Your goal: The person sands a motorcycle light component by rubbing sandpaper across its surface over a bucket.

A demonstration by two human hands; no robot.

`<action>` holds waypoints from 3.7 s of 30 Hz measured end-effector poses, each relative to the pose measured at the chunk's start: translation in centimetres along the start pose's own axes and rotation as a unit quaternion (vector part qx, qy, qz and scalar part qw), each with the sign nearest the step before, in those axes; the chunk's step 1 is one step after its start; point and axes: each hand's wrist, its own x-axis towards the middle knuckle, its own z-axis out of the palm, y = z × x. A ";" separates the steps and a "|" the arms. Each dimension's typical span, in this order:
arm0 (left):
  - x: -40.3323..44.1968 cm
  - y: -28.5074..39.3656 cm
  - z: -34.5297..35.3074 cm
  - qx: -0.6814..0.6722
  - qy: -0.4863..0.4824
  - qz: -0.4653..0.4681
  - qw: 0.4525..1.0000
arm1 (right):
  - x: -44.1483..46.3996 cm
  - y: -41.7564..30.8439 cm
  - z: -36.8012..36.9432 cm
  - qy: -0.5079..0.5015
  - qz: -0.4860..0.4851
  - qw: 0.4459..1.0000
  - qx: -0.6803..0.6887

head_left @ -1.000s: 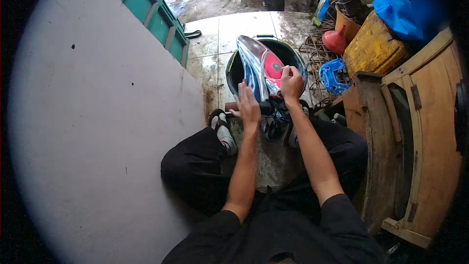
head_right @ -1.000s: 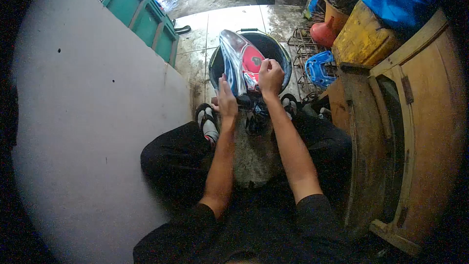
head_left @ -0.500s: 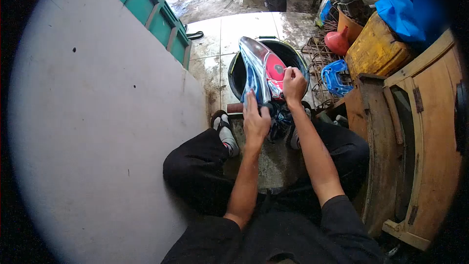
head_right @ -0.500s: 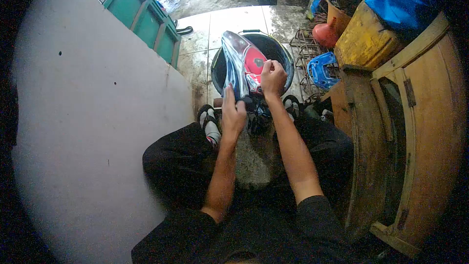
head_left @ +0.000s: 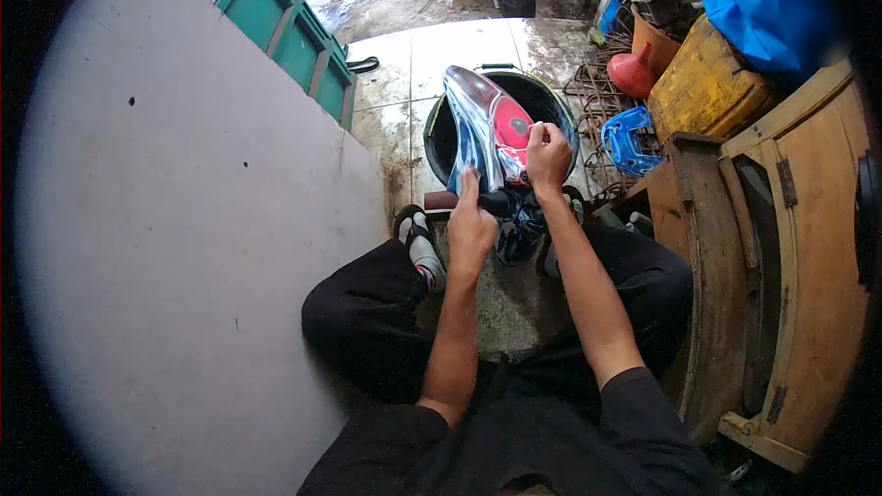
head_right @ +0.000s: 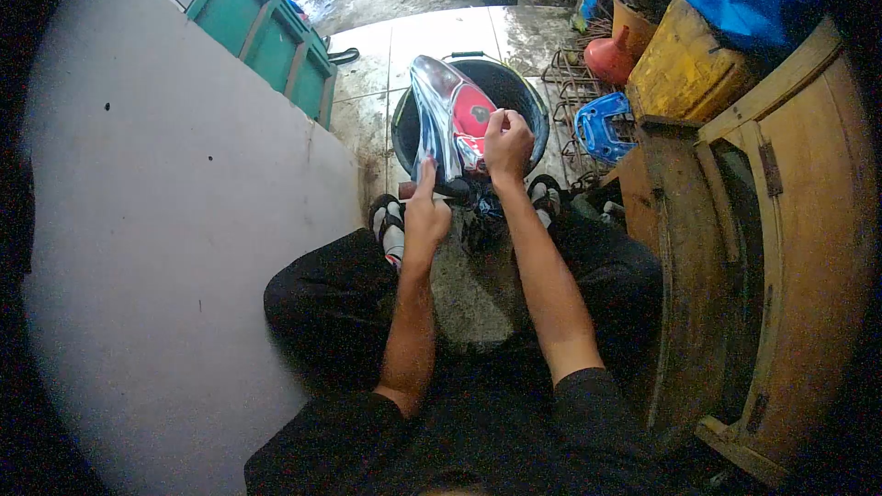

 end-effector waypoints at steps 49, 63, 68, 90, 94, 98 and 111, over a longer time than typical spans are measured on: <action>1.2 1.3 0.4 0.146 -0.008 -0.108 0.983 | -0.2 -0.2 -0.1 -0.003 -0.018 1.000 -0.021; 2.7 2.3 -1.0 0.177 -0.040 -0.139 0.974 | -0.1 -0.7 -0.2 -0.002 -0.010 1.000 -0.001; 1.4 3.9 0.0 0.145 -0.004 -0.108 0.983 | -0.2 -0.2 0.2 -0.002 -0.015 1.000 0.006; 2.4 2.4 -1.4 0.178 -0.068 -0.164 0.968 | -0.3 -0.6 -0.1 -0.009 -0.007 1.000 -0.013; 1.7 1.4 -0.8 0.166 -0.046 -0.093 0.981 | 0.2 -0.9 -0.2 0.001 -0.017 1.000 -0.006; 0.5 3.8 -0.7 0.142 -0.015 -0.079 0.987 | -0.2 0.0 0.1 -0.002 -0.032 0.999 -0.005; 2.9 -0.2 -0.7 0.174 -0.016 -0.146 0.974 | -0.4 -1.4 -0.6 -0.011 -0.005 1.000 -0.017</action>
